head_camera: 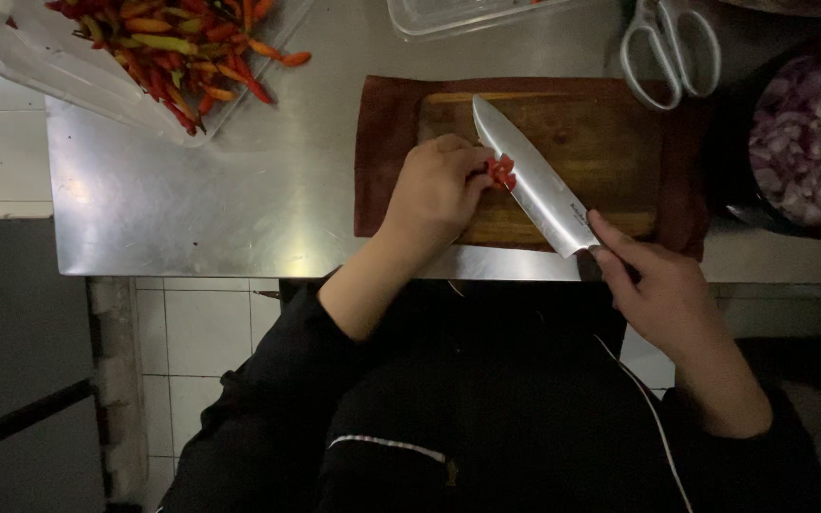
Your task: The person chops red chilies with a knife on a cutting board and transfers them into a bowl of chopped red onions. Then the person uses scissors to cut additional chilies directly into the bowl, repeating the process for several chilies.
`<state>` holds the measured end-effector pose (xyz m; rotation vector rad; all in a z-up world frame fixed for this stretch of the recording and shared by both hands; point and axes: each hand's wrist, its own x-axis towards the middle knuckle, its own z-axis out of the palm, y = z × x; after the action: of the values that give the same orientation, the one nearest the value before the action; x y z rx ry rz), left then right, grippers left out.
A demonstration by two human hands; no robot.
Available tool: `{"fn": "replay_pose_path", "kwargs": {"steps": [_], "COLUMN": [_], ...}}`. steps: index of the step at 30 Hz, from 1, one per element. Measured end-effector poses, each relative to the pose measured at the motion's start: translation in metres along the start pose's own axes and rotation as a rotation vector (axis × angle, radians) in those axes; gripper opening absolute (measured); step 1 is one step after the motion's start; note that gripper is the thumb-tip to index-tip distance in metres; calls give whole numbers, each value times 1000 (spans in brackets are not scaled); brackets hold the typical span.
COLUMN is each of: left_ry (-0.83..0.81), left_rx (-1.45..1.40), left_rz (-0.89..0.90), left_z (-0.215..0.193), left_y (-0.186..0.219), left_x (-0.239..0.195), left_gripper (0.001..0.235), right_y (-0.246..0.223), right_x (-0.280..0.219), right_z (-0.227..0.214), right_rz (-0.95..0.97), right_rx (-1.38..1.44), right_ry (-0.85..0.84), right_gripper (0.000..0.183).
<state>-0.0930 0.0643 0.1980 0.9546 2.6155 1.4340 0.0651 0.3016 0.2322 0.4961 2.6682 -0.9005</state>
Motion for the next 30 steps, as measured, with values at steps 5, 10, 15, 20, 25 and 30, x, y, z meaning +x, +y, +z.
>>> {"fn": "replay_pose_path", "kwargs": {"steps": [5, 10, 15, 20, 25, 30], "left_ry": [-46, -83, -99, 4, 73, 171], "left_rx": [-80, -81, -103, -84, -103, 113], "left_rz": [31, -71, -138, -21, 35, 162], "left_z": [-1, -3, 5, 12, 10, -9], "left_y": [14, 17, 11, 6, 9, 12], "left_x": [0, 0, 3, -1, -1, -2], "left_gripper": [26, 41, 27, 25, 15, 22], "right_y": [-2, -3, -3, -4, 0, 7], "right_x": [-1, 0, 0, 0, 1, 4], "right_z": [-2, -2, -3, -2, -2, -1], "right_rz": [-60, -27, -54, -76, -26, -30], "right_rx": [38, 31, 27, 8, 66, 165], "right_ry": [-13, -21, -17, -4, -45, -66], "right_gripper": [47, 46, 46, 45, 46, 46]}}
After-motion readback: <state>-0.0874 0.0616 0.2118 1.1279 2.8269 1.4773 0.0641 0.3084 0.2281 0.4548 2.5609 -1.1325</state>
